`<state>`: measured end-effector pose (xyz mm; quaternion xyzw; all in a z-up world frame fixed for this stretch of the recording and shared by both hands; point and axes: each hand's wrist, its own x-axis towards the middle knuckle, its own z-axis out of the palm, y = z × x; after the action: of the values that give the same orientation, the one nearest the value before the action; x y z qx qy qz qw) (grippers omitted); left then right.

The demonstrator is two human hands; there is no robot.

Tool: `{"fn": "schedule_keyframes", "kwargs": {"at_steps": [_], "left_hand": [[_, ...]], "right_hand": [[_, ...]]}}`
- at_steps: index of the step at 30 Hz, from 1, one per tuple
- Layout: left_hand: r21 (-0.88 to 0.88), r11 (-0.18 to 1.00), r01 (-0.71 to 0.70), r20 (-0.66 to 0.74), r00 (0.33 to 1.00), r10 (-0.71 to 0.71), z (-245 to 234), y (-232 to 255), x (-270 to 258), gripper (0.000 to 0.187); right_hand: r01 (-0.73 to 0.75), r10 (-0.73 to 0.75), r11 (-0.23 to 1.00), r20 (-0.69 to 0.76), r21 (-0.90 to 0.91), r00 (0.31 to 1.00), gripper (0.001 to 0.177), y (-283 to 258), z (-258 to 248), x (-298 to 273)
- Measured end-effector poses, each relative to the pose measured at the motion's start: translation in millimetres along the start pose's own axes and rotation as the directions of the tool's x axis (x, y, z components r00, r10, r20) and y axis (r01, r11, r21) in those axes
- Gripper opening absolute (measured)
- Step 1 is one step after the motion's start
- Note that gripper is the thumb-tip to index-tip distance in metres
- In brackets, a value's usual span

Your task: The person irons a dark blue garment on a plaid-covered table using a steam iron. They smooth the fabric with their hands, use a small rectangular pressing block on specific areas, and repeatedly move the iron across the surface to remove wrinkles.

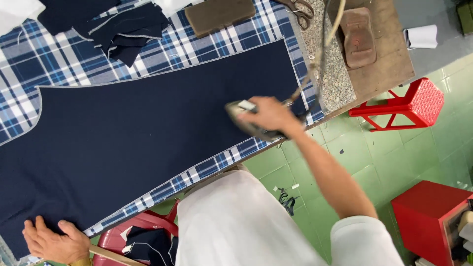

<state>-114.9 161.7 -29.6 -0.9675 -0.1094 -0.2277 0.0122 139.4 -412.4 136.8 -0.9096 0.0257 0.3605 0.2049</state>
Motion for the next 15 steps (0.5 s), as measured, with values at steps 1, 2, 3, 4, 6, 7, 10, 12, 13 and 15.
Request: {"fn": "schedule_keyframes", "kwargs": {"at_steps": [1,2,3,4,6,7,10,12,13,15], "left_hand": [[-0.004,1.0,-0.004,0.001,1.0,0.004,0,1,2,0.062],[-0.024,1.0,-0.005,-0.015,1.0,0.004,0,2,2,0.062],[-0.043,0.999,-0.006,-0.03,1.0,0.005,0,3,3,0.063],[-0.042,0.999,-0.006,-0.028,1.0,0.005,0,2,4,0.063],[-0.035,0.999,-0.02,-0.033,0.999,0.019,-1,3,5,0.05],[-0.034,0.999,-0.018,-0.031,0.999,0.017,-1,3,5,0.05],[-0.059,0.998,0.005,-0.064,0.998,-0.009,-1,4,6,0.047],[-0.013,1.0,0.008,-0.01,1.0,-0.008,0,1,4,0.055],[-0.011,1.0,0.012,-0.01,1.0,-0.012,0,2,5,0.055],[-0.029,1.0,-0.001,-0.066,0.998,-0.001,0,3,5,0.059]], "right_hand": [[-0.005,0.005,1.0,-0.002,0.002,1.0,0.056,-19,14,-2],[0.077,-0.078,0.997,0.039,0.025,0.996,0.053,-38,28,-3],[0.158,-0.162,0.986,0.078,0.052,0.984,0.051,-58,42,-4],[0.157,-0.161,0.986,0.079,0.053,0.984,0.051,-78,53,-5],[0.316,-0.324,0.943,0.061,0.106,0.944,0.064,-118,74,-8],[0.316,-0.324,0.943,0.063,0.105,0.944,0.064,-139,81,-7],[0.371,-0.387,0.919,0.125,0.134,0.914,0.06,-194,102,0],[0.44,-0.452,0.891,0.124,0.115,0.883,0.047,-223,117,11],[0.442,-0.454,0.89,0.127,0.114,0.882,0.047,-233,122,19],[0.491,-0.501,0.863,0.075,0.12,0.862,0.052,-252,132,35]]}}
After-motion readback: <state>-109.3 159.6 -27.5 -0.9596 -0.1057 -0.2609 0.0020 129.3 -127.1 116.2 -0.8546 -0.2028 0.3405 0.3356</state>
